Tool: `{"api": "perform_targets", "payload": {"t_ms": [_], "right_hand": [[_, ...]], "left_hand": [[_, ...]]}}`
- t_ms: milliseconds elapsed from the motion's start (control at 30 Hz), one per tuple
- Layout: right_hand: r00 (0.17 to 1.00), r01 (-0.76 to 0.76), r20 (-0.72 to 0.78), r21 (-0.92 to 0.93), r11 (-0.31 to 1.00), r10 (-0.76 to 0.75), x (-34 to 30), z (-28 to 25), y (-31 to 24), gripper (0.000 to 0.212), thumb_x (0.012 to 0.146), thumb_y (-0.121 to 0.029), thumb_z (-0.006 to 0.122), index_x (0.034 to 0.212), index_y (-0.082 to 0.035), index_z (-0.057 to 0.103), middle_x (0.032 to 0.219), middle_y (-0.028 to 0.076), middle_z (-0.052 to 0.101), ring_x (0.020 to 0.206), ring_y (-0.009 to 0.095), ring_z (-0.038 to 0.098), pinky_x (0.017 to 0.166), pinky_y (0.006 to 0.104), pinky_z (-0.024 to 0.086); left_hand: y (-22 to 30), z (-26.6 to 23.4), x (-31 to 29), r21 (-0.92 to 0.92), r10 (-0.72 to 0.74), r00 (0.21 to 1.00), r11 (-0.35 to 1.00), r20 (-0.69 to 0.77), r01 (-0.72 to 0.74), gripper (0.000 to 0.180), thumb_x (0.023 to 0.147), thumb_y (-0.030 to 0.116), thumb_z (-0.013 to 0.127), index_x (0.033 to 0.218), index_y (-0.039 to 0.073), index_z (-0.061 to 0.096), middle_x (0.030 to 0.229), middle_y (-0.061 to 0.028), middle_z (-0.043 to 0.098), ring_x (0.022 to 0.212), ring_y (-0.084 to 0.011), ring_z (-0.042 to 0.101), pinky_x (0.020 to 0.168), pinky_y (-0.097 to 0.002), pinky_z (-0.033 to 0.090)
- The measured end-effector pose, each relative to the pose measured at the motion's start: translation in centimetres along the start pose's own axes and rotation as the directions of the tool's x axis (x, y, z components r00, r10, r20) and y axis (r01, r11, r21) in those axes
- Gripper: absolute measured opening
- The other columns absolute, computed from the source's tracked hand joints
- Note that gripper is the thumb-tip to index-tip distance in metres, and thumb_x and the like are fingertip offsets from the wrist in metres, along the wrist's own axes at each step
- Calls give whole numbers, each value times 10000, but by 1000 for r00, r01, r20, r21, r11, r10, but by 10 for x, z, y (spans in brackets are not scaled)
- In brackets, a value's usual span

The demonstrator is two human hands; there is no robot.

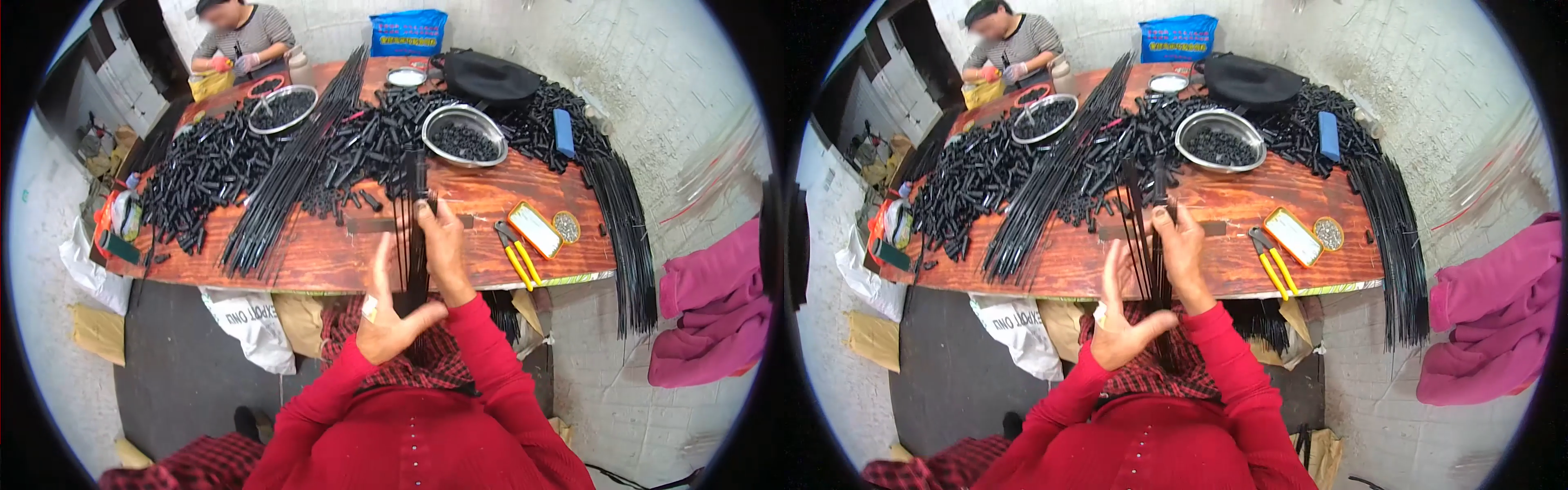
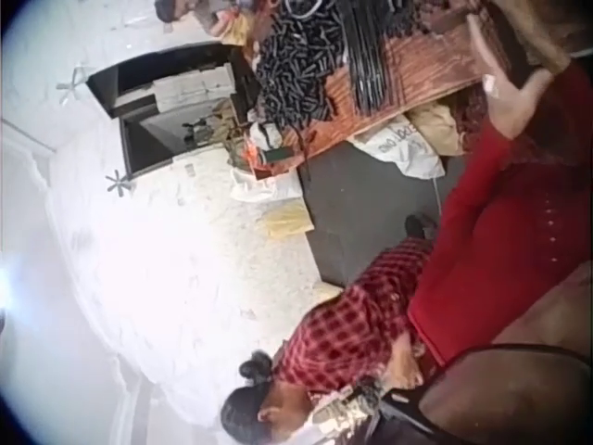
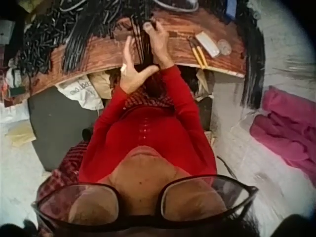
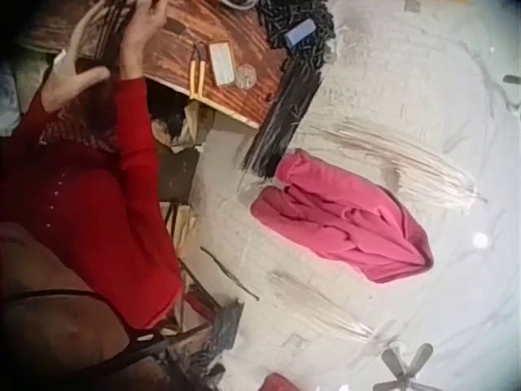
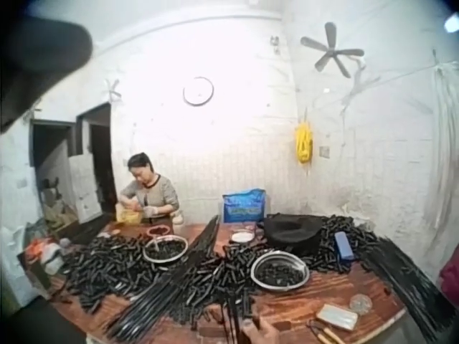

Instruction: Grouping black cables and securing them with metal rings using pliers.

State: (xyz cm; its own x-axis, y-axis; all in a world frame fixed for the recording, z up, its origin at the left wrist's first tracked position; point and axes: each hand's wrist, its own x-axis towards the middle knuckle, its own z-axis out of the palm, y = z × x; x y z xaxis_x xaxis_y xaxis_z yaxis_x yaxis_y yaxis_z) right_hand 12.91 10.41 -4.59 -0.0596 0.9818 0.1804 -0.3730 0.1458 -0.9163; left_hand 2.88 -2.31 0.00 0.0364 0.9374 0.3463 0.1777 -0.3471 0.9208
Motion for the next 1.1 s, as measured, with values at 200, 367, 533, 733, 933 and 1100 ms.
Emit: {"api": "perform_targets", "payload": {"t_ms": [200, 367, 533, 733, 933, 1100], "right_hand": [[980, 169, -90, -91, 981, -177, -6, 34, -4, 307, 939, -93, 573, 1236, -14, 572, 987, 41, 685, 823, 79, 614, 711, 247, 514], [970, 171, -136, -210, 963, -202, -5, 44, -4, 312, 911, -83, 592, 1221, -44, 589, 1011, 67, 707, 899, 86, 626, 782, 263, 502], [933, 289, -119, -318, 903, -340, -11, 51, -5, 310, 921, -119, 580, 1226, -64, 586, 971, 139, 704, 877, 164, 682, 738, 288, 519], [959, 213, -92, -394, 894, -269, -20, 54, -6, 324, 929, -95, 590, 1247, -37, 572, 1032, 87, 690, 925, 92, 614, 802, 270, 498], [948, 263, -3, -551, 792, -317, -28, 47, -19, 362, 906, -99, 616, 1259, -43, 564, 1008, 115, 696, 895, 146, 661, 771, 273, 509], [948, 276, 7, -512, 813, -317, -35, 32, -21, 374, 863, -126, 663, 1223, -64, 582, 898, 124, 700, 751, 202, 674, 645, 307, 507]], "left_hand": [[-44, -10, 56, 67, 98, 970, 994, -223, -85, 668, 862, 72, 621, 1423, -26, 272, 1362, -191, 432, 1234, -255, 468, 1022, -360, 388], [-31, -28, 86, -43, 43, 985, 998, -168, -51, 376, 864, 113, 658, 1196, -29, 555, 976, -89, 688, 858, -139, 650, 773, -290, 519], [-27, -48, 99, -86, -135, 989, 988, -56, 130, 297, 875, 89, 652, 1142, -32, 603, 979, -49, 669, 847, -87, 612, 734, -243, 507], [-32, -56, 103, -204, -216, 976, 956, -8, 210, 272, 869, 59, 646, 1123, -39, 634, 994, -47, 672, 851, -81, 601, 751, -229, 497], [-29, -61, 100, -260, -225, 974, 940, 15, 221, 278, 867, 34, 630, 1133, -44, 635, 1026, -65, 674, 873, -107, 620, 783, -243, 503], [-25, -60, 95, -221, -271, 963, 939, -2, 264, 288, 878, 28, 612, 1156, -49, 621, 1035, -83, 675, 890, -121, 630, 797, -252, 510]]}}
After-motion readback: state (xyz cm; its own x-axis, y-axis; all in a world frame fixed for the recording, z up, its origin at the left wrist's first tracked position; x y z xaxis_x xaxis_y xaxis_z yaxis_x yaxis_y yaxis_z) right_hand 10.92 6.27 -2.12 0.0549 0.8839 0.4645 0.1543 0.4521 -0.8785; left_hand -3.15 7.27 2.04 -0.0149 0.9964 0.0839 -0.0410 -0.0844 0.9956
